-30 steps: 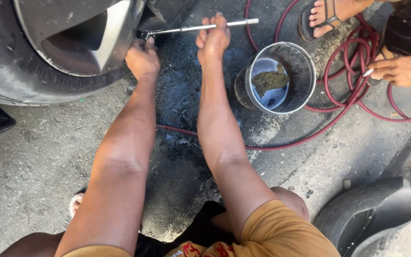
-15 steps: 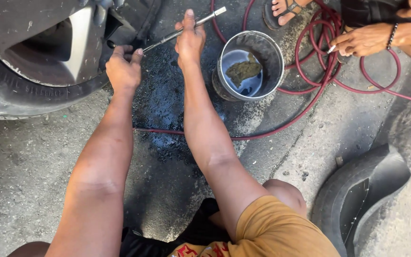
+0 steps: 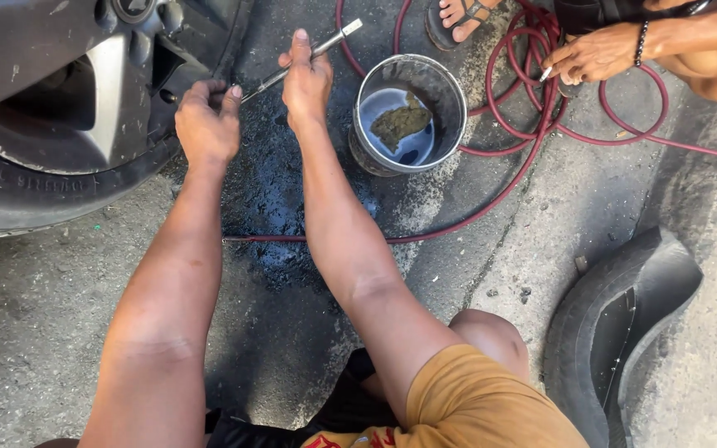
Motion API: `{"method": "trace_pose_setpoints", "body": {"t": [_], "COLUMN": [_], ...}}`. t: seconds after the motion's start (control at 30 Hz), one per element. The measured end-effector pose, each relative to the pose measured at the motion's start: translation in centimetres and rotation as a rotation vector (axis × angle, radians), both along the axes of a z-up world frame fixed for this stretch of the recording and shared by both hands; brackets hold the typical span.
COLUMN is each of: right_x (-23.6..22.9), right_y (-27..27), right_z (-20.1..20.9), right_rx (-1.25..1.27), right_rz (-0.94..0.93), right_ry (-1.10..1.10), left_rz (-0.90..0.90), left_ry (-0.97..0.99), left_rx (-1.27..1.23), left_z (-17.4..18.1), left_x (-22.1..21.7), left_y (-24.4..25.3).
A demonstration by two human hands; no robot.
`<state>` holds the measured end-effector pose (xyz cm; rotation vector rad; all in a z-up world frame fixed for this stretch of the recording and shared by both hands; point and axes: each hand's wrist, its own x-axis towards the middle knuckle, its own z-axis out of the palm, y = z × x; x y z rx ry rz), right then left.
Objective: Checking a tire valve for leaks using soapy water and adjusting the pressure with an air hose tool.
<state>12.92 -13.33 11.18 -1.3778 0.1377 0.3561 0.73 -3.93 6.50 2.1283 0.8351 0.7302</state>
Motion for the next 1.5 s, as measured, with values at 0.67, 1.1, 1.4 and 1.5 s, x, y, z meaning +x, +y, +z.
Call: {"method": "trace_pose_setpoints", "body": {"t": [0.67, 1.1, 1.4, 1.5], "right_x": [-4.6, -21.7, -22.0, -21.8], "right_y": [-1.8, -0.4, -0.6, -0.8], "right_z": [-8.7, -16.8, -19.9, -18.3], "right_rx": [-0.264, -1.024, -0.972, -0.960], "right_rz": [0.157, 1.304, 1.325, 1.279], "right_ry": [0.026, -0.688, -0.797, -0.833], "left_rz": [-0.451, -0.554, -0.627, -0.643], "left_ry": [0.166, -0.111, -0.249, -0.253], "left_rx": [0.205, -0.092, -0.107, -0.090], "left_z": [8.2, 14.0, 14.5, 15.3], "left_x": [-1.6, -5.5, -6.7, -6.9], "left_y": [3.5, 0.4, -0.3, -0.3]}}
